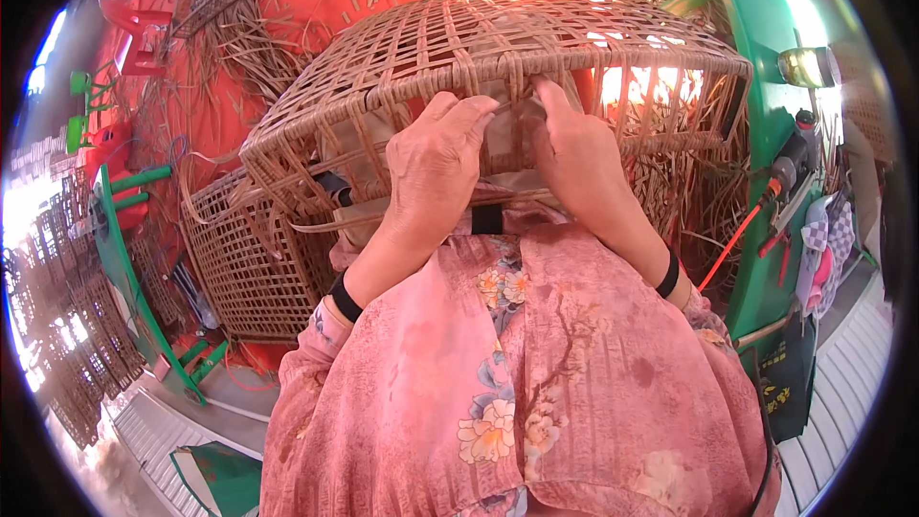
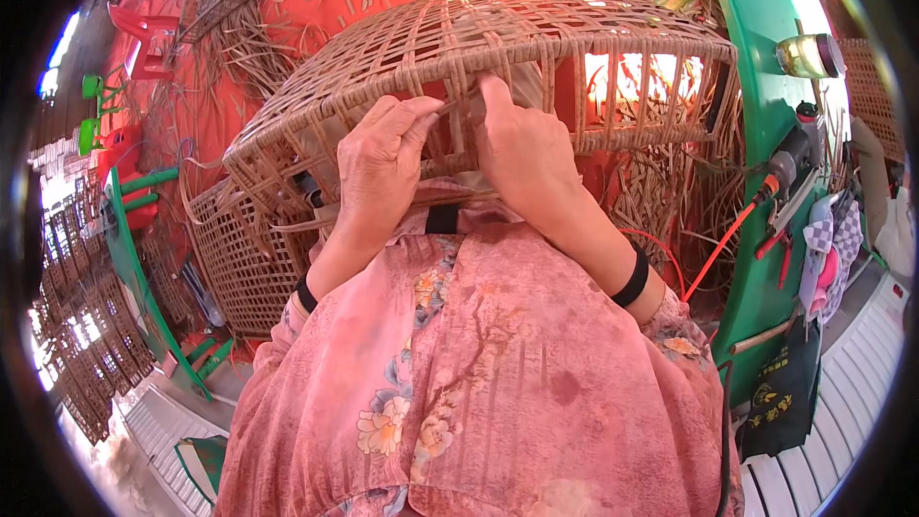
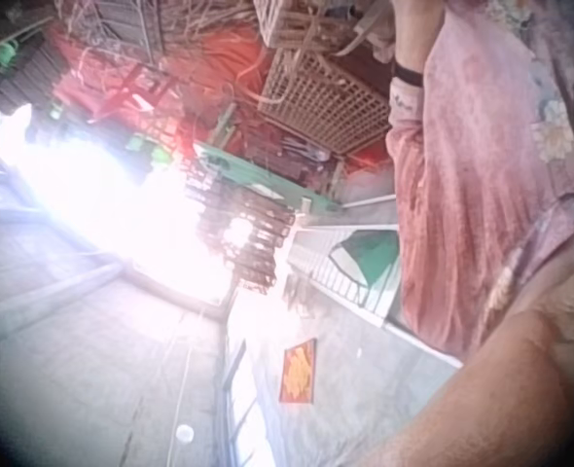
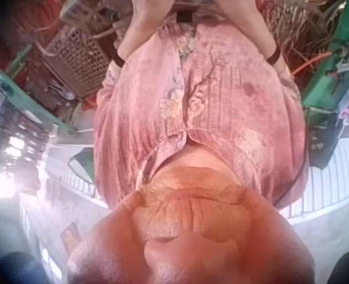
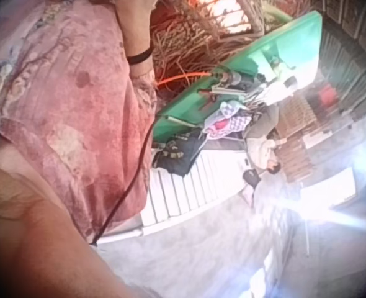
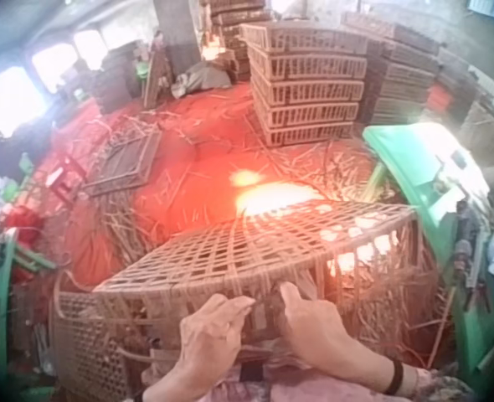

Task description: The recorder is weaving and finishing the edges of a bamboo basket using thin strips of bamboo.

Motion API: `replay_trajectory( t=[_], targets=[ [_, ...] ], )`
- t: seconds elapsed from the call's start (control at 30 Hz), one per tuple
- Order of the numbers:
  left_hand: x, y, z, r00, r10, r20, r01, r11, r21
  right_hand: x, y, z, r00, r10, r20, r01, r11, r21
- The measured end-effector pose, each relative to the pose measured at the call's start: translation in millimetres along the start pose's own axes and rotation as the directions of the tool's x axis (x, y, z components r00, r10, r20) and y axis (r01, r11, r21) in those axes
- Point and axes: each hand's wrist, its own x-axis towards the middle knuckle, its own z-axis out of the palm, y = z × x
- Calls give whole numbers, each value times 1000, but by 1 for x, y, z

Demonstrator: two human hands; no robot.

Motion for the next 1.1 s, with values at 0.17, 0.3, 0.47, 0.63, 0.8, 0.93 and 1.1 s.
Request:
replay_trajectory(
  t=[0.17,0.3,0.47,0.63,0.8,0.93,1.1],
  targets=[
    [3,-1,1,1000,28,-5,-27,998,56,9,4,0,999,40,-25,-36,989,143],
    [5,5,-2,996,87,-22,-84,990,114,5,5,-10,991,-60,-121,76,989,125],
    [18,18,-3,949,249,-193,-252,968,10,-27,-2,-72,983,62,-172,-12,961,278],
    [23,38,10,954,276,115,-207,888,-411,-43,-3,-104,989,96,-112,-43,913,406],
    [10,44,4,991,-39,127,77,946,-314,-27,16,-77,961,275,13,-242,822,515],
    [8,40,5,981,-122,152,135,988,-77,-14,34,-48,969,243,48,-243,893,379],
    [17,41,18,984,-75,164,92,991,-97,-1,37,-35,939,274,209,-337,857,390]
  ],
)
